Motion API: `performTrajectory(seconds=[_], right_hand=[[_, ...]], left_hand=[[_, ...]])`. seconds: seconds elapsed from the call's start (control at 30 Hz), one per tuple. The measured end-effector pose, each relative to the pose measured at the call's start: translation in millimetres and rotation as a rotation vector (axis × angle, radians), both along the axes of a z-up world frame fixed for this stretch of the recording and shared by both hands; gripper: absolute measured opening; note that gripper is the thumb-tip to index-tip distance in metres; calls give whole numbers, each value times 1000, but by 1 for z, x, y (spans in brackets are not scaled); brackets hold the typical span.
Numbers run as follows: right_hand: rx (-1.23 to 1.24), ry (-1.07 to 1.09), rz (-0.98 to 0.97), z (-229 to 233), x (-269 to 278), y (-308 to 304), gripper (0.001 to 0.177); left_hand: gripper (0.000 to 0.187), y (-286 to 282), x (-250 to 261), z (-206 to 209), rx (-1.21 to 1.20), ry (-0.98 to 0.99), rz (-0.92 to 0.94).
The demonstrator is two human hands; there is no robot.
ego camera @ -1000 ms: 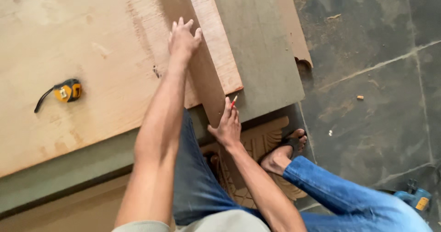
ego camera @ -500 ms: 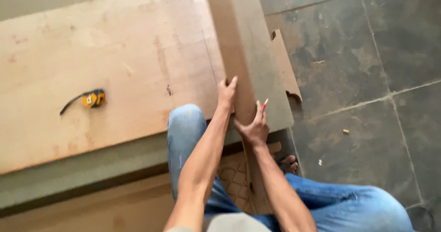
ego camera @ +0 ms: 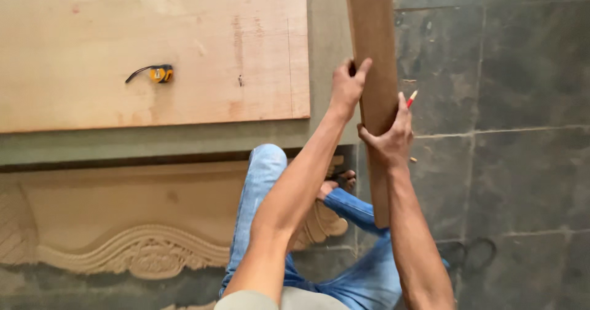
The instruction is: The person measures a large plywood sheet using a tape measure and marks it with a pencil. They also use a smaller wooden strip as a guide to draw straight lines on the plywood.
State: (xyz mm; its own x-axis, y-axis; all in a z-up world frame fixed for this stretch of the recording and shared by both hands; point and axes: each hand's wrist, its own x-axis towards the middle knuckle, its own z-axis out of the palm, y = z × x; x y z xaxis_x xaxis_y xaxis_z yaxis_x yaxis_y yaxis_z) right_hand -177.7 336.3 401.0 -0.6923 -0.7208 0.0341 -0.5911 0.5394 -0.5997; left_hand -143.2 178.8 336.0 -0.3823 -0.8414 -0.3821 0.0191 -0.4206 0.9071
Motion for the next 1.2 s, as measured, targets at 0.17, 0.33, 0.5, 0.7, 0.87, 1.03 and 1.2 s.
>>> performTrajectory(seconds=[0.17,0.33,0.5,0.7,0.87,1.03,1.2], right_hand=[[29,-348,-111,129,10,51,53],[313,-299,-6,219,47,93,59],[563,-266,224,270,79,76,60],[576,-127,577,307,132,21,48],[506,-51,840,313,176,-28,47],[533,-47,983,292,224,-47,51],[565,-94,1008,273,236,-39,50]], left_hand=[[32,75,52,89,99,-85,-3],[30,152,122,124,425,-73,177],[43,167,189,126,690,-131,485],[67,150,267,163,899,-125,803],[71,126,332,174,930,49,897],[74,132,393,165,958,117,1011],[66,146,410,160,1050,-39,1073]])
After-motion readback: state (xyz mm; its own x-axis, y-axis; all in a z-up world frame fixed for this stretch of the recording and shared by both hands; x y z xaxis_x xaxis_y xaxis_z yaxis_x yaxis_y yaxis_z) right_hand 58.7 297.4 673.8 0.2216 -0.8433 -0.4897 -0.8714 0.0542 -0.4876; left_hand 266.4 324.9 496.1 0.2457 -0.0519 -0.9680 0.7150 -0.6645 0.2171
